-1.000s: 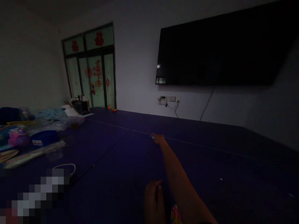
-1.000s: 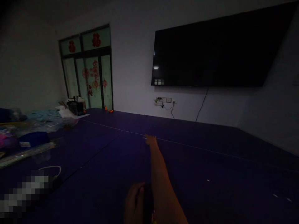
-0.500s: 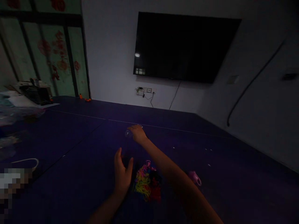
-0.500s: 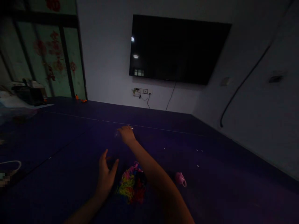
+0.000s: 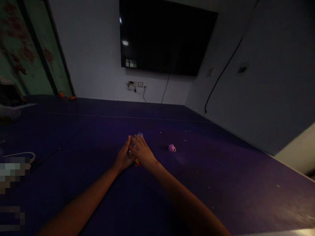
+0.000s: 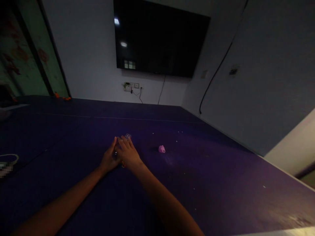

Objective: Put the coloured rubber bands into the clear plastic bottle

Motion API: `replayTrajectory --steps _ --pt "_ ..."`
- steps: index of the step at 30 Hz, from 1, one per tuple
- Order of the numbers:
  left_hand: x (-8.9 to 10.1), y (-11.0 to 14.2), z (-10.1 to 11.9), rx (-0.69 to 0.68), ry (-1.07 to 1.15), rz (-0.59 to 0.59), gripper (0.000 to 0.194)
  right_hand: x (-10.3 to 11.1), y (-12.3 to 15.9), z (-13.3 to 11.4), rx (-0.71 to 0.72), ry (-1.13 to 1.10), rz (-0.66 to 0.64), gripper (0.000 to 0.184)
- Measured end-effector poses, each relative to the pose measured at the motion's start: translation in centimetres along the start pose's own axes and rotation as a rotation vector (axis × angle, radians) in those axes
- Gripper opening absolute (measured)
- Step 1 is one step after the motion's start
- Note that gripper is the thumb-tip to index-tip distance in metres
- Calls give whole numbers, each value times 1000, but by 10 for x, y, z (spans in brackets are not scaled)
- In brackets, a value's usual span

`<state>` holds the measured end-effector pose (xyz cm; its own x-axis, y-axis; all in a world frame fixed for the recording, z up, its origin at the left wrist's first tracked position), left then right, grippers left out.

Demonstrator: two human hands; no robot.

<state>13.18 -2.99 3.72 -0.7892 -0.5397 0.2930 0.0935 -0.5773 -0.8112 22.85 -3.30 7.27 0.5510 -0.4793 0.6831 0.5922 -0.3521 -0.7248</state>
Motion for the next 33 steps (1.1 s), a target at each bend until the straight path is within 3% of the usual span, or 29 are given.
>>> replayTrajectory --steps 5,10,12,16,20,23,28,33 --pt "7 5 7 -157 -144 -1 79 -3 24 -1 -179 32 80 59" --pt "34 -4 -10 7 -385 265 79 -6 39 23 -420 -14 188 56" --pt "44 -8 -22 87 -480 353 68 -12 37 24 -367 -53 110 57" --pt "55 -12 -48 214 -550 418 54 -28 31 -3 -42 -151 -123 43" --pt "56 -14 -56 210 -493 467 53 -37 30 -31 168 -193 -248 37" --pt "53 -15 -51 193 -454 445 50 -41 30 -29 129 -143 -264 38" --pt "43 -18 -34 126 -451 345 39 -44 31 3 22 -19 -243 36" --pt "38 -19 -21 27 -423 339 32 -42 33 28 -37 1 -238 33"
Point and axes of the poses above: each hand's wrist, its own y-axis away from the middle knuckle, its own x-axis out of the back of the hand, z = x × y, the point moved 6 cm from there along -y, towards the middle knuckle, and after that the axes turned 14 degrees about z, right-handed, at the moved point
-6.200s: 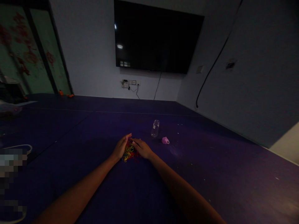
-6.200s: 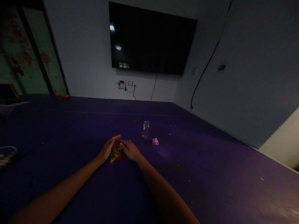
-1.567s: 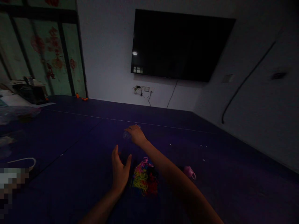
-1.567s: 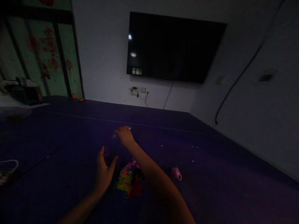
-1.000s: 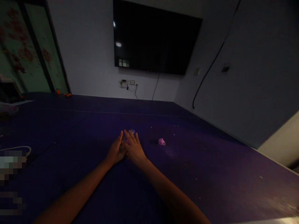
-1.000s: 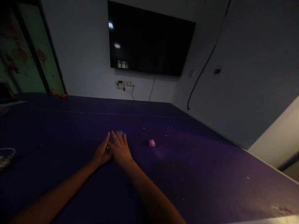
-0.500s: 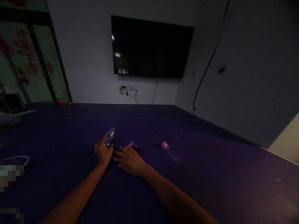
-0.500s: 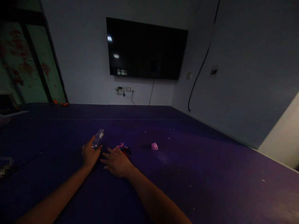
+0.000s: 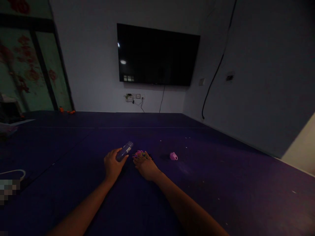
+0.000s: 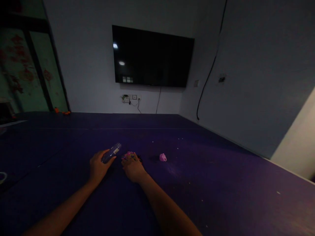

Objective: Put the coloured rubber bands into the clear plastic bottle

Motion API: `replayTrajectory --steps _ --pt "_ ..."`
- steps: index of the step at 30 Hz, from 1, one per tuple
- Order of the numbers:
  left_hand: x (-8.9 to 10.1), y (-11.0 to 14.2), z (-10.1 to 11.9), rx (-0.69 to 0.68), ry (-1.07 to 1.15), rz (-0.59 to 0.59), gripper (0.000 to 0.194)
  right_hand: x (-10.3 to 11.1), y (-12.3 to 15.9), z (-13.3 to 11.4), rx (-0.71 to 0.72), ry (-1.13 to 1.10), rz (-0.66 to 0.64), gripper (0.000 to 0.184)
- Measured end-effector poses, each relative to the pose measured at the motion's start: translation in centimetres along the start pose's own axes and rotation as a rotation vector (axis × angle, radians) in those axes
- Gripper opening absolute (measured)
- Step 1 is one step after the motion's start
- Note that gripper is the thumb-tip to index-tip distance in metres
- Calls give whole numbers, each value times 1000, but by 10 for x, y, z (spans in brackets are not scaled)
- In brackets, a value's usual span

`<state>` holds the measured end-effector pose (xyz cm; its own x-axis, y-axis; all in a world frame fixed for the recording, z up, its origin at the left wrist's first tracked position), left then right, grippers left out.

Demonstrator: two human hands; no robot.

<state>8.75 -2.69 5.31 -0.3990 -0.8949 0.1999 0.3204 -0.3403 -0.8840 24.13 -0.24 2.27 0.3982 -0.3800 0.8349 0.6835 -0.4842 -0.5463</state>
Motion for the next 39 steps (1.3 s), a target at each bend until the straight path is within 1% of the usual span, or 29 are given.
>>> replayTrajectory --steps 3,5,7,10,12,13,15,19,21,23,26,29,31,34,37,39 --pt "0 0 1 -12 -18 12 32 6 0 3 -4 -55 39 33" --pt "-1 1 -1 3 -13 8 33 12 -1 5 -47 -93 113 34" --pt "-2 1 -3 21 -11 6 34 19 0 13 -184 -102 219 36" --pt "-4 3 -6 39 2 10 34 21 9 32 -512 -58 347 42" --pt "-6 4 -7 47 31 3 32 15 18 43 -699 -34 358 47" --pt "-7 4 -7 47 47 -4 31 9 21 46 -760 -37 345 49" --pt "-9 5 -5 30 66 -21 30 -2 25 50 -816 -62 315 53" --pt "-12 5 0 -22 62 -66 32 -18 19 52 -764 -111 249 54" --pt "-13 6 2 -30 56 -83 32 -24 13 56 -739 -142 218 54" --pt "-13 6 2 -29 54 -87 32 -26 6 64 -724 -196 216 54" --pt "-13 6 -1 -6 64 -82 30 -30 -7 76 -659 -334 217 56" --pt "-13 6 -4 28 78 -70 30 -36 -18 83 -575 -483 166 59" --pt "-14 6 -6 40 92 -63 29 -40 -23 84 -547 -567 130 62" --pt "-15 7 -6 45 117 -67 29 -43 -25 80 -534 -744 103 71" --pt "-15 7 -6 50 118 -78 29 -38 -21 76 -561 -861 135 77" --pt "-15 7 -6 46 107 -82 29 -28 -15 74 -575 -838 214 73"
Point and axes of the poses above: each hand's wrist, its own y-axis away from the middle knuckle, its own x-axis out of the back of the hand, z = x × y, the point moved 6 cm from there along -y, towards the middle knuckle, and after that the axes turned 14 degrees about z, right-handed, at the moved point
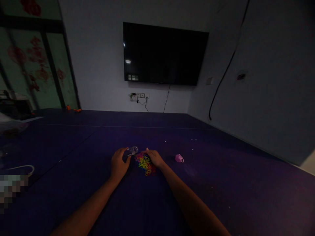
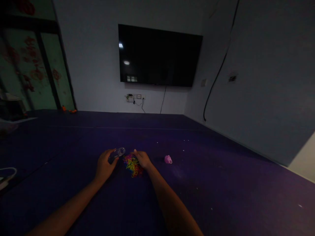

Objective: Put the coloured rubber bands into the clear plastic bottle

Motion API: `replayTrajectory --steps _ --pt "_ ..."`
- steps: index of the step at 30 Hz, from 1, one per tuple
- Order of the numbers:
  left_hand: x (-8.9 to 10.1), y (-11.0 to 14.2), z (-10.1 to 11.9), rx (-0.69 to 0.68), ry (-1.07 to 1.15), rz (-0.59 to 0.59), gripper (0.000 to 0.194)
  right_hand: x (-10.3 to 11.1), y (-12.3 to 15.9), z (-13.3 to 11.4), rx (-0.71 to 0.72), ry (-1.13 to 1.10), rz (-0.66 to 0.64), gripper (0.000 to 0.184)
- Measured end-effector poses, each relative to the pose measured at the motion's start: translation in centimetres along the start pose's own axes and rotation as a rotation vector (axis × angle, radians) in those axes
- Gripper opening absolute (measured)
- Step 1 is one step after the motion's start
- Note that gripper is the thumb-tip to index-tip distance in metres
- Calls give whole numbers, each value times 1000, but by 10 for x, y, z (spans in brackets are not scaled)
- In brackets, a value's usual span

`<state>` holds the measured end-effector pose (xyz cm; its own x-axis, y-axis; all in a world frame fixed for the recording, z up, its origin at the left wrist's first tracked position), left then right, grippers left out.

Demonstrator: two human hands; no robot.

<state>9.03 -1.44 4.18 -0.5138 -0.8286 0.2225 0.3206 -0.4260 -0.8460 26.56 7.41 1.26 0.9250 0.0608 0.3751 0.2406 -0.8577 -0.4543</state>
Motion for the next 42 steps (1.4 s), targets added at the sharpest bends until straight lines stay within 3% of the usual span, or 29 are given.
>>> replayTrajectory --steps 7,10,12,16,20,25,30,37,42 --pt "0 0 2 -39 -14 -23 29 37 36 -15 137 210 343 43" --pt "-1 0 3 -47 -28 -38 30 44 40 -14 133 348 386 31" --pt "-2 0 3 -49 -35 -45 30 44 33 -15 120 435 310 27" --pt "-5 0 2 -45 -31 -65 31 36 4 -25 55 631 21 26" --pt "-4 0 3 -40 46 -63 27 27 -22 -48 2 782 -191 36" --pt "0 1 5 -28 33 20 35 5 -28 -62 -141 871 -472 35" --pt "-1 3 4 -37 47 17 37 -6 -26 -58 -219 888 -476 33" --pt "-2 3 3 -37 48 -15 35 -9 -28 -52 -113 839 -384 21" --pt "-1 2 9 -59 46 -52 31 2 -39 -64 -4 773 -318 17"
Point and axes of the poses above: each hand's wrist, its own y-axis away from the middle knuckle, its own x-axis out of the back of the hand, z = x × y, the point moved 6 cm from there along -y, towards the middle knuckle, and after that the axes turned 14 degrees about z, right-handed, at the moved point
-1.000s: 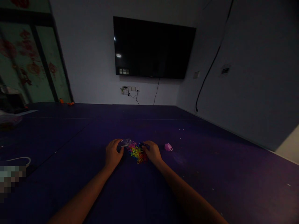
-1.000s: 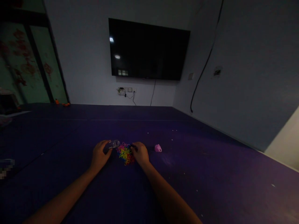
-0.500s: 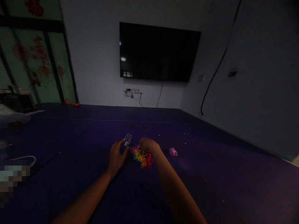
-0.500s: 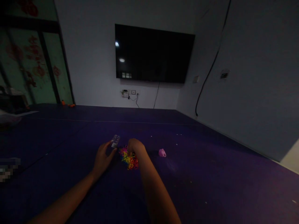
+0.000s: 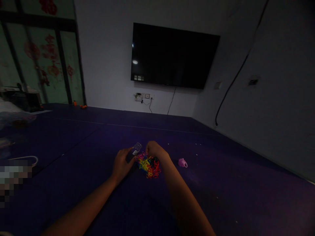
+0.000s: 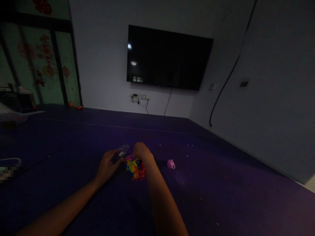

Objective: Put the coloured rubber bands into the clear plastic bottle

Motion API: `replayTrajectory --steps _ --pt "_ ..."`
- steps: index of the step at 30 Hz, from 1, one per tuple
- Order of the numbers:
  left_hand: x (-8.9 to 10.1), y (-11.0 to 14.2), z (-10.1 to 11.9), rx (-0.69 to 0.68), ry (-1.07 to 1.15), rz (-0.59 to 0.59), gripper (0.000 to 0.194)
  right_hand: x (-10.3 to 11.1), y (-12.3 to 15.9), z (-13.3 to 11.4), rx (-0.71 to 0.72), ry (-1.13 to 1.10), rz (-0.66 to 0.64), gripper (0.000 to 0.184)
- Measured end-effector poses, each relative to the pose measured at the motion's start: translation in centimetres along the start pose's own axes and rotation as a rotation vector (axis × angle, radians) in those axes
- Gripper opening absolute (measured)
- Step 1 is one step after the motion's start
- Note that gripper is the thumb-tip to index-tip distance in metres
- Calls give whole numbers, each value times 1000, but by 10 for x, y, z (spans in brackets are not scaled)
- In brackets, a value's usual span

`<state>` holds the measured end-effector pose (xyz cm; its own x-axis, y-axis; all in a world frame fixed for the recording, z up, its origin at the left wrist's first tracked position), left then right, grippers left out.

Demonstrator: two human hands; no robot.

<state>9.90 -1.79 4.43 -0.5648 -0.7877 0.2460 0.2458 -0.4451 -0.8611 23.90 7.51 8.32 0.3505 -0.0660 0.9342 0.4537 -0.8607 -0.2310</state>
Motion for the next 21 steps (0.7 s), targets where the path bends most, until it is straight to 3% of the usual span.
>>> replayTrajectory --steps 8,16,21 --pt "-1 -1 9 -24 -16 -86 28 41 -3 -2 77 -166 260 15" --pt "-5 2 5 -78 -48 -60 30 51 -3 -3 55 -290 371 11" --pt "-4 2 6 -94 -35 -36 31 54 -2 -6 39 -365 376 11"
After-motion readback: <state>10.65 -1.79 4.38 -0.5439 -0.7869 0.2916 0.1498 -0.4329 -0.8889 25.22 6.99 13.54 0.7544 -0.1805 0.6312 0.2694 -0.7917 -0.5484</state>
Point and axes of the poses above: each hand's wrist, its own y-axis away from the middle knuckle, its own x-axis out of the back of the hand, z = x × y, the point moved 6 cm from there along -y, towards the middle knuckle, and after that the axes turned 14 degrees about z, right-handed, at the moved point
